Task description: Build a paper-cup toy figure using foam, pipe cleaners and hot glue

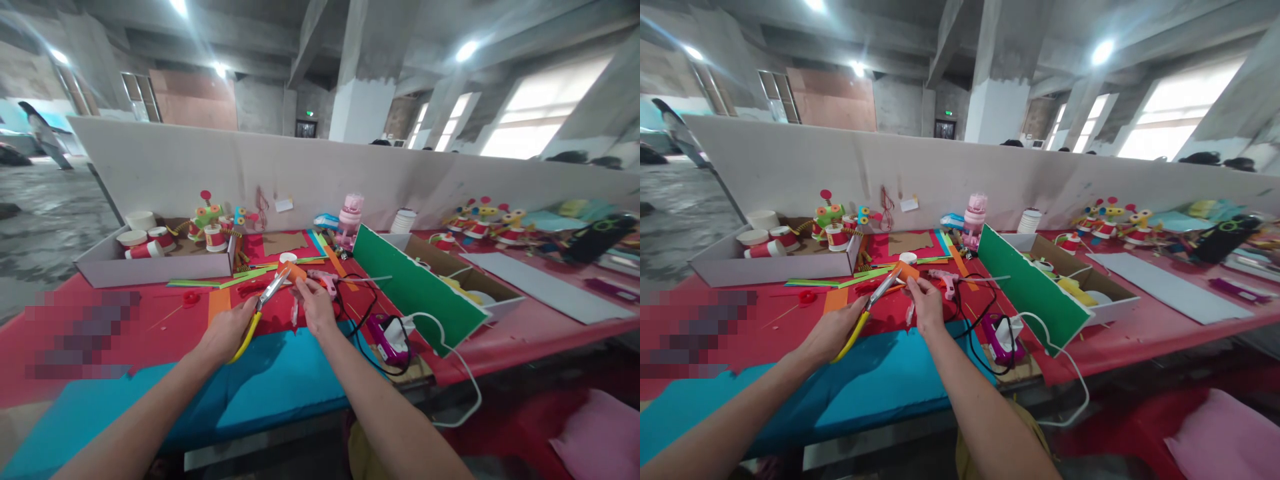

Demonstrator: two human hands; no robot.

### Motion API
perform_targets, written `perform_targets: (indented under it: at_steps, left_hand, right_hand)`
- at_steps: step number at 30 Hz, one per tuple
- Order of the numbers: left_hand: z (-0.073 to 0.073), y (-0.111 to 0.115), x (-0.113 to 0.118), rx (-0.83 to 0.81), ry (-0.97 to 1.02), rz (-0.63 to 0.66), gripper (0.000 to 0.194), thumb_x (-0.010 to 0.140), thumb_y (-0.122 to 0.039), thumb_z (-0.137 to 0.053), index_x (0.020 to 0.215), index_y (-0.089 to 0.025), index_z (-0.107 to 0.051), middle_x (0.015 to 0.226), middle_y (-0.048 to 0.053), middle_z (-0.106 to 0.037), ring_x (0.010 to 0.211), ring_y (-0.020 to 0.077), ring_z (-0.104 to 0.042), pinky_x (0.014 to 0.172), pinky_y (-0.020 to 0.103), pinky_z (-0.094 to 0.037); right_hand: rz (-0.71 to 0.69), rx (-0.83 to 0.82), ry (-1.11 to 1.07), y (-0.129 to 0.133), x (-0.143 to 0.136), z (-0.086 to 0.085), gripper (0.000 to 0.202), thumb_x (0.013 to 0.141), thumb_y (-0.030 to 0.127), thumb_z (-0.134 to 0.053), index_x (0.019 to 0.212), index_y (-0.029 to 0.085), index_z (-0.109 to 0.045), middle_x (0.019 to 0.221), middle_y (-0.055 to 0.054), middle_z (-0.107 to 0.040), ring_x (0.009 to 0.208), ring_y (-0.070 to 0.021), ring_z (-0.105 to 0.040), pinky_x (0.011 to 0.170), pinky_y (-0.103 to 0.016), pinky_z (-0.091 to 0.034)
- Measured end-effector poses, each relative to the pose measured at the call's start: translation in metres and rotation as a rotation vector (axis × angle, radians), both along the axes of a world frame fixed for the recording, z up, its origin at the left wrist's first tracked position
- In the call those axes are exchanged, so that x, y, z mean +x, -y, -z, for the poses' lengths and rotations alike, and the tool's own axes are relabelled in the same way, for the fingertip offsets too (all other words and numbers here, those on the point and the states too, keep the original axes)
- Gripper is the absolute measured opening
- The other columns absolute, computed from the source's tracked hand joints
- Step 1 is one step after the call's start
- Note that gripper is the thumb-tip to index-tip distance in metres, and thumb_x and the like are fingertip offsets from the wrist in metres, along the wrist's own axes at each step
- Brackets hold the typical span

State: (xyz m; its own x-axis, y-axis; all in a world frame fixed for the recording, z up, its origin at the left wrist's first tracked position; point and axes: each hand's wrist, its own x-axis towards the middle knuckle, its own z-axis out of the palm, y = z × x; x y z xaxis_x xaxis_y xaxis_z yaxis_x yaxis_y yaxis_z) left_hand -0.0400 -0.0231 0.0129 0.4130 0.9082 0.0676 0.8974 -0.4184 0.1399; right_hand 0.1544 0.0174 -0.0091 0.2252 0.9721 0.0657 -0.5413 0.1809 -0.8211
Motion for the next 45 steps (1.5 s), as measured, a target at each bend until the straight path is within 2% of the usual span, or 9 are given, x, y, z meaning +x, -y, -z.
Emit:
perform_targets:
  at_steps: [7,10,13,16,21,27,36,45]
  left_hand:
    - [-0.005,0.002,0.002,-0.02,-0.008,-0.018,0.035,0.095,-0.028,-0.035,0.129,-0.019,-0.038,0.098,0.011,-0.067,0.09,0.028,-0.068,0.068,0.031,-0.047]
    - [-0.005,0.003,0.0,-0.003,-0.023,-0.006,0.037,0.095,-0.029,-0.034,0.131,-0.018,-0.036,0.104,0.014,-0.066,0.091,0.0295,-0.068,0.068,0.033,-0.047]
    - [-0.004,0.002,-0.001,-0.003,-0.044,-0.002,0.04,0.094,-0.027,-0.035,0.133,-0.019,-0.034,0.11,0.015,-0.064,0.09,0.0293,-0.068,0.067,0.033,-0.046]
    - [-0.003,0.002,0.0,-0.016,-0.034,0.009,0.043,0.092,-0.024,-0.038,0.135,-0.02,-0.032,0.109,0.013,-0.064,0.091,0.0285,-0.067,0.068,0.032,-0.046]
    - [0.0,0.001,0.001,-0.021,-0.015,0.006,0.045,0.091,-0.023,-0.037,0.136,-0.02,-0.031,0.106,0.012,-0.065,0.093,0.027,-0.067,0.07,0.031,-0.047]
    - [-0.002,0.002,0.002,-0.024,-0.057,-0.014,0.045,0.093,-0.023,-0.034,0.137,-0.019,-0.032,0.112,0.015,-0.063,0.093,0.0287,-0.067,0.071,0.033,-0.048]
    - [-0.001,0.002,0.001,-0.05,-0.02,0.005,0.045,0.093,-0.026,-0.035,0.137,-0.018,-0.031,0.101,0.013,-0.065,0.091,0.0299,-0.067,0.071,0.034,-0.047]
    - [-0.005,0.005,0.006,-0.038,-0.039,-0.02,0.043,0.092,-0.024,-0.036,0.135,-0.02,-0.032,0.107,0.013,-0.065,0.093,0.0275,-0.067,0.07,0.032,-0.047]
  right_hand:
    - [-0.034,-0.003,-0.086,0.002,0.0,-0.006,0.035,0.053,0.04,-0.086,0.071,0.016,-0.07,0.064,0.003,-0.065,0.061,-0.0098,-0.06,0.069,-0.024,-0.053]
    - [-0.047,-0.056,-0.162,0.001,0.004,-0.007,0.035,0.058,0.043,-0.084,0.073,0.016,-0.068,0.061,0.003,-0.063,0.057,-0.0094,-0.059,0.063,-0.024,-0.053]
    - [-0.069,-0.117,-0.199,-0.001,0.009,-0.006,0.03,0.058,0.035,-0.086,0.074,0.017,-0.068,0.061,0.005,-0.063,0.052,-0.0068,-0.054,0.057,-0.02,-0.05]
    - [-0.069,-0.142,-0.21,-0.002,0.009,-0.006,0.027,0.058,0.029,-0.086,0.075,0.017,-0.069,0.063,0.005,-0.065,0.055,-0.0064,-0.055,0.059,-0.019,-0.05]
    - [-0.074,-0.114,-0.203,0.001,0.004,-0.006,0.026,0.058,0.029,-0.086,0.074,0.016,-0.07,0.065,0.002,-0.067,0.059,-0.0087,-0.059,0.066,-0.023,-0.053]
    - [-0.031,-0.13,-0.209,0.004,0.003,-0.008,0.03,0.052,0.029,-0.088,0.072,0.016,-0.07,0.067,0.001,-0.068,0.059,-0.0093,-0.059,0.065,-0.024,-0.054]
    - [-0.026,-0.127,-0.211,0.005,0.001,-0.009,0.029,0.055,0.029,-0.088,0.073,0.016,-0.07,0.063,0.003,-0.066,0.057,-0.0075,-0.057,0.063,-0.021,-0.054]
    - [-0.009,-0.09,-0.151,0.003,0.0,-0.004,0.031,0.055,0.034,-0.087,0.073,0.016,-0.07,0.061,0.003,-0.064,0.057,-0.0095,-0.058,0.063,-0.024,-0.053]
